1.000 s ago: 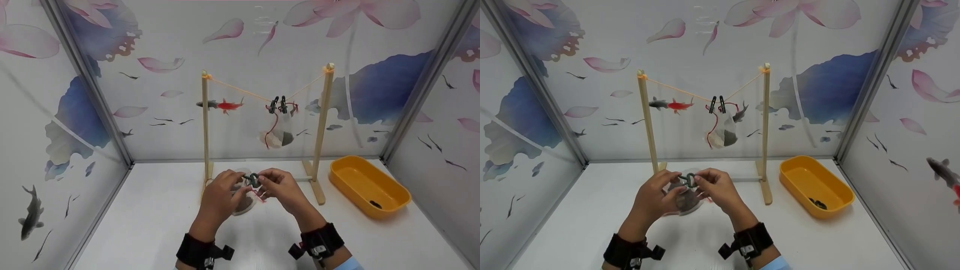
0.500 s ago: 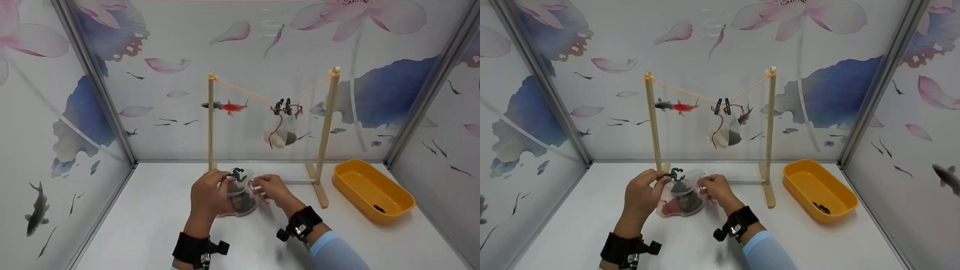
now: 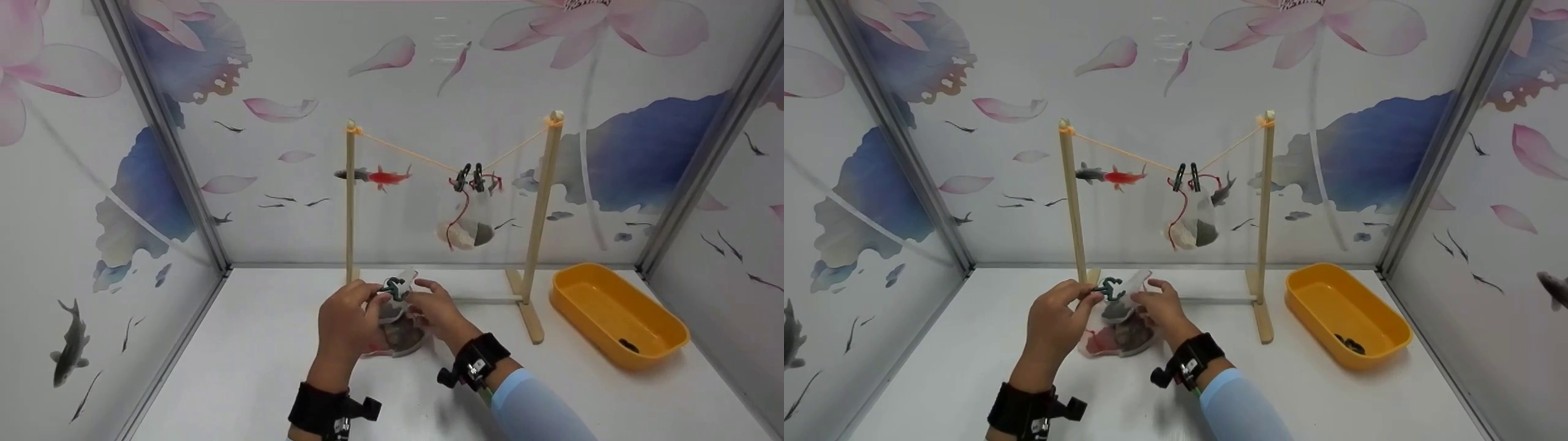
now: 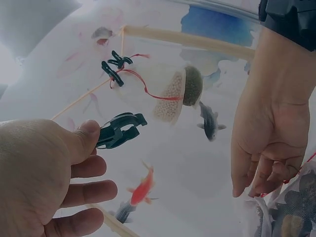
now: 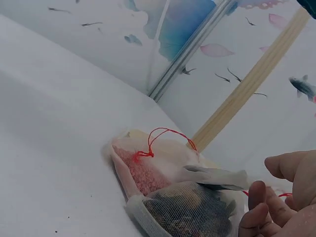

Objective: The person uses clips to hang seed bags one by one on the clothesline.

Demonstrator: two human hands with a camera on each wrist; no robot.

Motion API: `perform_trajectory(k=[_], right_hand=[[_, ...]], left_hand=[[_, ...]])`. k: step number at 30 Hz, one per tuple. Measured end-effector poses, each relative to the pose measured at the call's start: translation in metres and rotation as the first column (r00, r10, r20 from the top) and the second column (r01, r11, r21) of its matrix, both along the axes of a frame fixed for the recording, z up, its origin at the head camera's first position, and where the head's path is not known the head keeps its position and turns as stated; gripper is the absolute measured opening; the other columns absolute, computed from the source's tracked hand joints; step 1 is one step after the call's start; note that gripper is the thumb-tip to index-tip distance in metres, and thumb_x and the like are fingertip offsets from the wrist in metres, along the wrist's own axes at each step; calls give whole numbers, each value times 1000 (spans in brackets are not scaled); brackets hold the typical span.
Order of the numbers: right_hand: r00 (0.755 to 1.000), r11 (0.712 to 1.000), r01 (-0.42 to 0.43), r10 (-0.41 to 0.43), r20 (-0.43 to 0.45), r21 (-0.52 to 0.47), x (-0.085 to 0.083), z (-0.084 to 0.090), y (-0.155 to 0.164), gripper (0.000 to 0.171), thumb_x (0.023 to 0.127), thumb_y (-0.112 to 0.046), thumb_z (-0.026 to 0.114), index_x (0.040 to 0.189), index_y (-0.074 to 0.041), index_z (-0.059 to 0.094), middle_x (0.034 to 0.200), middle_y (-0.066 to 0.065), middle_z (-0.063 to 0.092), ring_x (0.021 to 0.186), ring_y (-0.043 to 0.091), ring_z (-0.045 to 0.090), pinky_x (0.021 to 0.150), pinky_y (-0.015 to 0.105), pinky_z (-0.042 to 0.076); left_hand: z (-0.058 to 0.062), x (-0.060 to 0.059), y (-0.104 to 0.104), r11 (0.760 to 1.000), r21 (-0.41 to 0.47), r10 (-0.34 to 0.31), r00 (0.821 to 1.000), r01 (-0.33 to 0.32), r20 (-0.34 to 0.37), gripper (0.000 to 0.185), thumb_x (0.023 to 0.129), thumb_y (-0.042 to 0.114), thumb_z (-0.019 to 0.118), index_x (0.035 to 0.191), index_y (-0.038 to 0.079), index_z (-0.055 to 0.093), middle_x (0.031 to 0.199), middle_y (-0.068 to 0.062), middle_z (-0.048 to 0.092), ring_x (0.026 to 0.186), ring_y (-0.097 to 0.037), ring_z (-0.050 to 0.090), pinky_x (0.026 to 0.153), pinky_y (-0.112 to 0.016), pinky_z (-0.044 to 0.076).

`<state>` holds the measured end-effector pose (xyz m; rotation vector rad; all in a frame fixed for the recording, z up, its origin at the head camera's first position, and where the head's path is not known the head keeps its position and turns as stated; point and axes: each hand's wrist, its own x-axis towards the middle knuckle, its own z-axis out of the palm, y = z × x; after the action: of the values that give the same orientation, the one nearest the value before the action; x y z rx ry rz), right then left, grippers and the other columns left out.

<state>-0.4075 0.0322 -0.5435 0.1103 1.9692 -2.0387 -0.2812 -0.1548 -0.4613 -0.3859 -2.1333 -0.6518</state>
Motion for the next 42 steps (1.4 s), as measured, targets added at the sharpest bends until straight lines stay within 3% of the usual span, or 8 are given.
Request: perform_trajectory(k=[5, 8, 14, 19, 25, 31, 35, 42], right_hand=[[993, 999, 21, -16, -116, 45, 3, 2, 3, 41, 102, -15, 82, 140, -2, 73, 99, 1, 79, 77, 13, 66, 62, 26, 49], [960, 988, 49, -5, -280, 148, 6, 8, 4, 23, 105, -12, 80, 126, -1, 82, 96, 3, 80, 74, 12, 68, 60, 24, 50], [789, 896, 176, 119, -602, 407, 19, 50, 8, 13, 106, -10, 80, 117, -6, 86, 103, 8, 83, 80, 12, 71, 67, 26, 55], [647, 819, 328, 169, -743, 471, 28, 96, 20, 11, 108, -13, 78, 114, -6, 83, 103, 9, 81, 85, 17, 72, 70, 33, 59], [550, 782, 428, 172, -817, 453, 28, 148, 39, 20, 111, -13, 75, 127, -2, 78, 108, 13, 82, 93, 24, 79, 78, 42, 67], [489, 759, 482, 182, -853, 438, 27, 186, 45, 21, 110, -9, 76, 127, 3, 76, 110, 17, 85, 96, 27, 83, 80, 43, 70], [454, 723, 519, 219, -864, 456, 27, 202, 44, 18, 110, -9, 76, 122, 4, 79, 108, 19, 84, 95, 29, 84, 80, 41, 71], [434, 672, 579, 226, -872, 462, 24, 213, 45, 15, 109, -7, 77, 121, 1, 79, 110, 18, 84, 97, 29, 85, 85, 40, 71]], left_hand=[[-1, -1, 3, 1000, -6, 10, 1000, -10, -10, 16, 94, 24, 93, 100, 10, 87, 83, 1, 76, 68, -12, 63, 58, -31, 53], [-2, -2, 5, 1000, -6, 10, 1000, -10, -17, 16, 95, 24, 93, 100, 10, 87, 85, 1, 78, 69, -14, 68, 58, -32, 55], [-2, -3, 6, 1000, -1, 15, 999, -15, -48, 16, 95, 24, 92, 102, 11, 87, 89, 0, 81, 70, -15, 71, 58, -33, 56], [1, -3, 7, 1000, -4, 24, 998, -25, -54, 18, 97, 25, 90, 106, 10, 88, 91, -1, 82, 75, -17, 75, 63, -35, 60], [5, 0, 7, 1000, 7, 28, 998, -27, -48, 18, 98, 24, 90, 107, 9, 88, 91, -2, 83, 78, -18, 78, 66, -36, 63], [10, -4, 9, 999, -5, 32, 993, -33, -116, 17, 97, 22, 91, 106, 7, 88, 88, -3, 82, 72, -17, 74, 61, -34, 61], [35, -16, 11, 997, -51, 44, 987, -53, -157, 17, 99, 22, 89, 105, 6, 88, 86, -5, 82, 71, -19, 76, 59, -33, 61], [122, -59, 14, 969, -229, 51, 982, -93, -183, 18, 105, 25, 83, 110, 8, 87, 93, -6, 84, 79, -23, 80, 68, -35, 66]])
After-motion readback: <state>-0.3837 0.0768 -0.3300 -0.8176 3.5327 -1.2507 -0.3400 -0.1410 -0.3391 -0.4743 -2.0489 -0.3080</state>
